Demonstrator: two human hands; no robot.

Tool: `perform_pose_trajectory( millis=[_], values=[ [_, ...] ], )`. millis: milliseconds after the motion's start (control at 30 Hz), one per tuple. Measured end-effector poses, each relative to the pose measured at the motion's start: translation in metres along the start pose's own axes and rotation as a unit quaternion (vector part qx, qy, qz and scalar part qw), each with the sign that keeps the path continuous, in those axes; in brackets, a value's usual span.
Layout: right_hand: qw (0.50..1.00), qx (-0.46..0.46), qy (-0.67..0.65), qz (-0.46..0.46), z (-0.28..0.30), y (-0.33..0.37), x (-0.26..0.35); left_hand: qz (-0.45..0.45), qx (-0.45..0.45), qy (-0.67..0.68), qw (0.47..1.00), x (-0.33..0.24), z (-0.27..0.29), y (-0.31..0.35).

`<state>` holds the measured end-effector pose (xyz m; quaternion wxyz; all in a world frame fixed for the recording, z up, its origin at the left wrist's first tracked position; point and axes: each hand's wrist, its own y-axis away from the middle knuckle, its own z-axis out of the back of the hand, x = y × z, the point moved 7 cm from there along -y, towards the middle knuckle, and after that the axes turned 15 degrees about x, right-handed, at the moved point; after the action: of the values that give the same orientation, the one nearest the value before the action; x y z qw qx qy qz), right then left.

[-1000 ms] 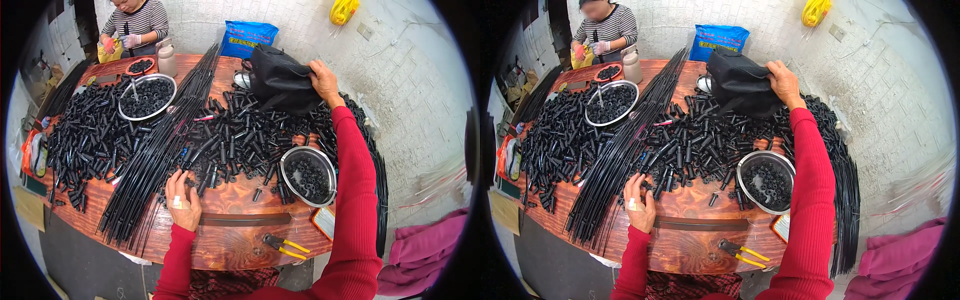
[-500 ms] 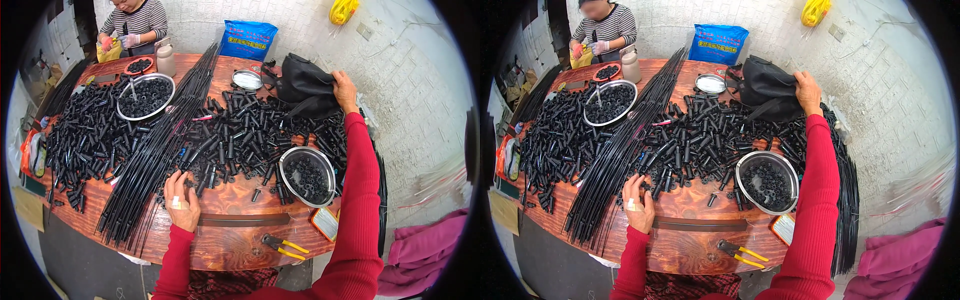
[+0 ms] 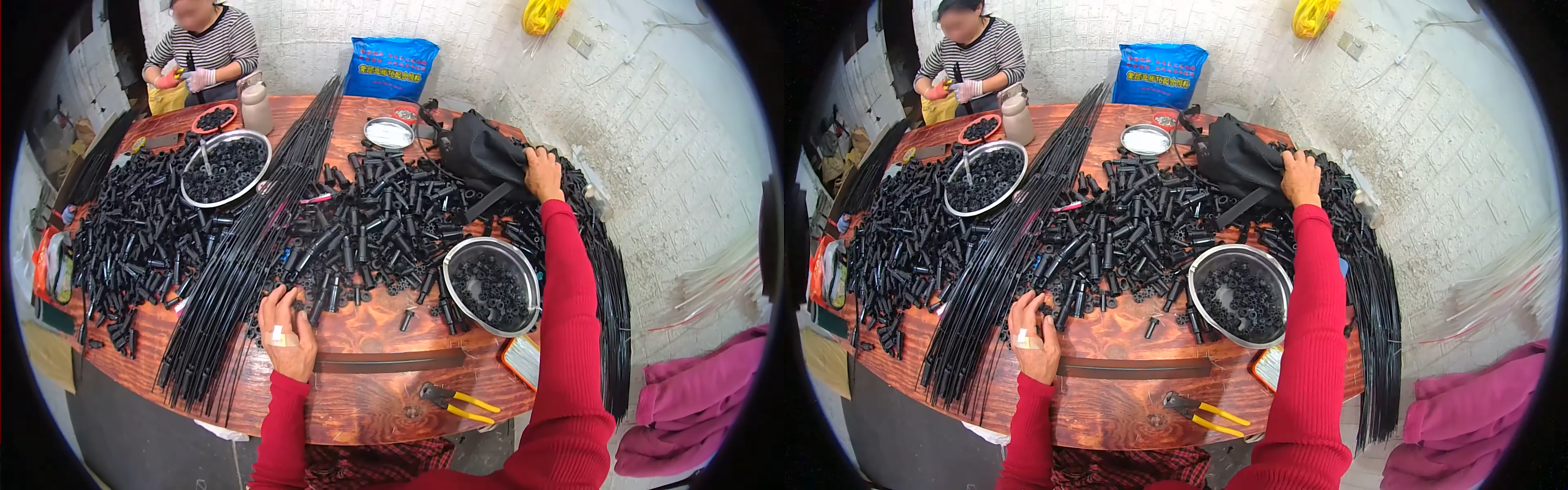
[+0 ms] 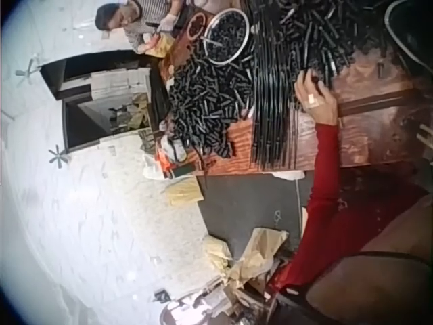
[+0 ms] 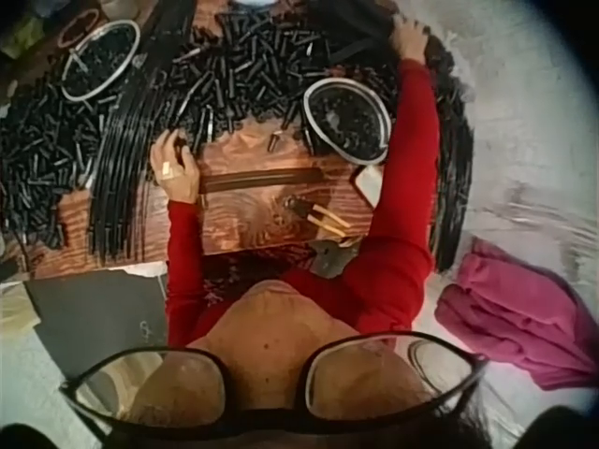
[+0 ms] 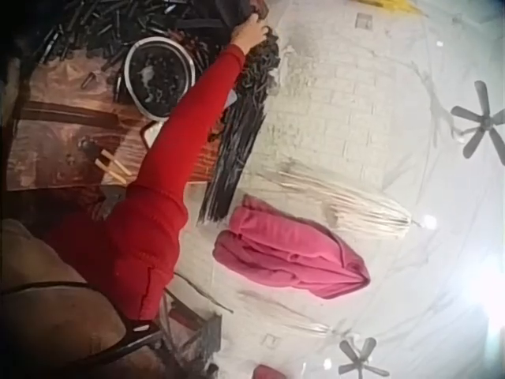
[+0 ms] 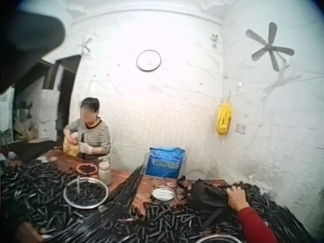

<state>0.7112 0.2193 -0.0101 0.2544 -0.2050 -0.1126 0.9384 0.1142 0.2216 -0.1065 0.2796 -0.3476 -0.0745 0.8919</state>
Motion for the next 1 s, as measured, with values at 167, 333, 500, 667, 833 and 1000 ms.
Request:
perform_pose_trajectory(
  millis=[167,333,500,667,833,1000],
  values=[
    [0.994,0.092,-0.033,-0.050,-0.004,-0.013,-0.021,-0.015,-0.004,0.037,0.999,-0.001,-0.001,-0.004],
    [1.000,0.012,-0.016,-0.005,0.057,0.006,0.006,-0.042,0.035,0.030,0.998,-0.010,-0.008,-0.010],
    [0.970,-0.024,-0.090,0.224,0.143,0.082,0.115,-0.051,0.085,-0.032,0.995,-0.008,-0.023,-0.005],
    [0.870,0.190,-0.227,0.394,0.171,0.193,0.223,-0.057,0.106,-0.068,0.990,-0.001,-0.029,-0.002],
    [0.858,0.229,-0.246,0.389,0.144,0.238,0.269,-0.059,0.139,-0.121,0.981,0.000,-0.044,-0.015],
    [0.886,0.144,-0.250,0.364,0.110,0.245,0.291,-0.079,0.154,-0.125,0.977,-0.004,-0.056,-0.024]
  ],
)
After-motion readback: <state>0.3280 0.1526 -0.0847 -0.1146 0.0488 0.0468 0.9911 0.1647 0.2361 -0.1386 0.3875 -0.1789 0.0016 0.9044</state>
